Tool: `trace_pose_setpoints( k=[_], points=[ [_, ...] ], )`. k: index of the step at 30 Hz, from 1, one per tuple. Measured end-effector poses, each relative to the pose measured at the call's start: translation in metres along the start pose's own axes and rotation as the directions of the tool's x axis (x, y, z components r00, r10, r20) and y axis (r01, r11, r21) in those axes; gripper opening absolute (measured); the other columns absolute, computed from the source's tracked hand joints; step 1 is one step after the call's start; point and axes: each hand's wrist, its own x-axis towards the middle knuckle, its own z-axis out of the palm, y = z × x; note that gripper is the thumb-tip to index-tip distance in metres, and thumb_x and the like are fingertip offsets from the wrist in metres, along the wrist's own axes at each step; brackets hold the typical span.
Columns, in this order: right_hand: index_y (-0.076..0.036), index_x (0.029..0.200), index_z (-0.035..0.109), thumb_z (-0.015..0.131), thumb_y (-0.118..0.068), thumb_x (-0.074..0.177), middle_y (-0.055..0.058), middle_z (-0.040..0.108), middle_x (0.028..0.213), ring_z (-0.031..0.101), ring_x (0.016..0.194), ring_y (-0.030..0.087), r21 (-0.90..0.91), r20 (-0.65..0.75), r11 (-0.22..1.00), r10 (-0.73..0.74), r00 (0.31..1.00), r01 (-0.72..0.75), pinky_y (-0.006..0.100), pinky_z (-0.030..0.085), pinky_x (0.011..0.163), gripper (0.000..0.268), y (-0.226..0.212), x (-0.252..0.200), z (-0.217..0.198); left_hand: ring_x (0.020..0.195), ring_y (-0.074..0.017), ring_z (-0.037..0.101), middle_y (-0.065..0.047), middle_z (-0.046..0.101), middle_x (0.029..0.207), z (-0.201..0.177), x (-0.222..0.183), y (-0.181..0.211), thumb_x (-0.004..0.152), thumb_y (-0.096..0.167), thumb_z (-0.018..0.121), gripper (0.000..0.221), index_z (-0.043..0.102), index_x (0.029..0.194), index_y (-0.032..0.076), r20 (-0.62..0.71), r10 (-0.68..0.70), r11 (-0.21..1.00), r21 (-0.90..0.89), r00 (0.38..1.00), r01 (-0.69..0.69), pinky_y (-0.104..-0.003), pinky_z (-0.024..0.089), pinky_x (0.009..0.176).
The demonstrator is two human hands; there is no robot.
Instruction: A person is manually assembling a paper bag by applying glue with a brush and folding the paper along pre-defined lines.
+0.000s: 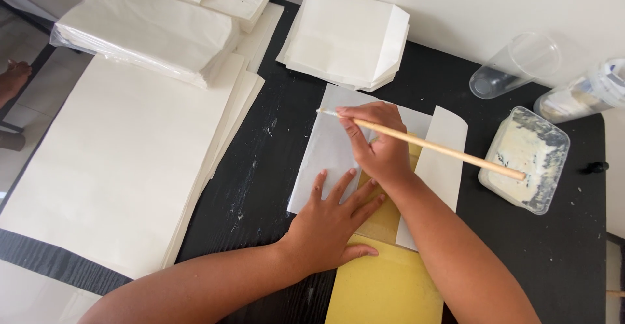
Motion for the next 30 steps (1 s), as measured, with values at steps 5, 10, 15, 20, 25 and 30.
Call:
trace_pose_setpoints(
  k=[5, 10, 15, 20, 25, 30],
  points=[
    [-0.010, 0.107, 0.069, 0.071, -0.008, 0.100, 0.002, 0.078, 0.109, 0.071, 0.094, 0.019, -0.078, 0.012, 0.993, -0.091, 0.996, 0.092, 0.036, 0.048, 0.092, 0.007, -0.048, 0.011, -0.010, 0.146, -0.0382, 0.039, -0.008, 0.042, 0.162, 0.000, 0.001, -0.003, 0.089, 0.085, 0.036, 0.096, 0.034, 0.161, 0.022, -0.021, 0.020, 1.000, -0.008, 1.000, -0.020, -0.064, 0.034, 0.113],
    [-0.013, 0.106, 0.068, 0.063, -0.009, 0.104, 0.001, 0.076, 0.116, 0.071, 0.102, 0.020, -0.060, 0.062, 0.997, 0.050, 0.997, -0.046, 0.037, 0.044, 0.099, 0.007, -0.093, 0.018, -0.035, 0.139, -0.0404, 0.046, -0.012, 0.048, 0.156, -0.002, 0.003, -0.003, 0.090, 0.084, 0.039, 0.095, 0.040, 0.157, 0.017, -0.045, 0.037, 0.999, -0.020, 0.998, -0.038, -0.064, 0.036, 0.111],
    [-0.002, 0.106, 0.067, 0.059, -0.002, 0.105, 0.015, 0.072, 0.107, 0.073, 0.103, 0.035, 0.089, -0.076, 0.986, 0.146, 0.986, -0.139, 0.043, 0.053, 0.096, 0.009, -0.098, 0.003, -0.095, 0.149, -0.0409, 0.032, -0.009, 0.035, 0.163, -0.007, 0.002, -0.002, 0.094, 0.079, 0.032, 0.088, 0.033, 0.161, 0.021, 0.139, 0.052, 0.994, -0.107, 0.989, -0.037, -0.071, 0.029, 0.113],
    [0.000, 0.110, 0.050, 0.049, -0.023, 0.116, 0.021, 0.064, 0.107, 0.072, 0.088, 0.031, 0.032, -0.333, 0.978, 0.206, 0.920, -0.208, 0.039, 0.056, 0.092, 0.024, -0.034, -0.053, -0.174, 0.143, -0.0383, 0.044, -0.010, 0.047, 0.155, -0.007, 0.007, -0.006, 0.090, 0.081, 0.038, 0.089, 0.046, 0.153, 0.020, -0.011, 0.107, 0.992, -0.067, 0.994, -0.108, -0.070, 0.024, 0.118],
    [-0.003, 0.115, 0.040, 0.044, -0.029, 0.119, 0.019, 0.067, 0.106, 0.070, 0.085, 0.024, -0.058, -0.515, 0.956, 0.219, 0.829, -0.289, 0.033, 0.055, 0.088, 0.027, 0.036, -0.125, -0.213, 0.139, -0.0314, 0.051, -0.006, 0.057, 0.146, -0.002, 0.011, -0.013, 0.093, 0.080, 0.037, 0.083, 0.053, 0.149, 0.020, -0.081, 0.147, 0.982, -0.107, 0.986, -0.156, -0.065, 0.023, 0.121],
    [0.001, 0.107, 0.050, 0.057, -0.012, 0.114, 0.020, 0.070, 0.094, 0.072, 0.073, 0.028, -0.124, -0.493, 0.932, 0.240, 0.836, -0.341, 0.036, 0.057, 0.074, 0.016, 0.065, -0.149, -0.210, 0.137, -0.0294, 0.054, -0.004, 0.063, 0.142, -0.026, 0.024, -0.027, 0.098, 0.048, 0.063, 0.055, 0.062, 0.142, 0.016, 0.070, 0.164, 0.890, -0.441, 0.984, -0.117, -0.054, 0.037, 0.117]
  ],
)
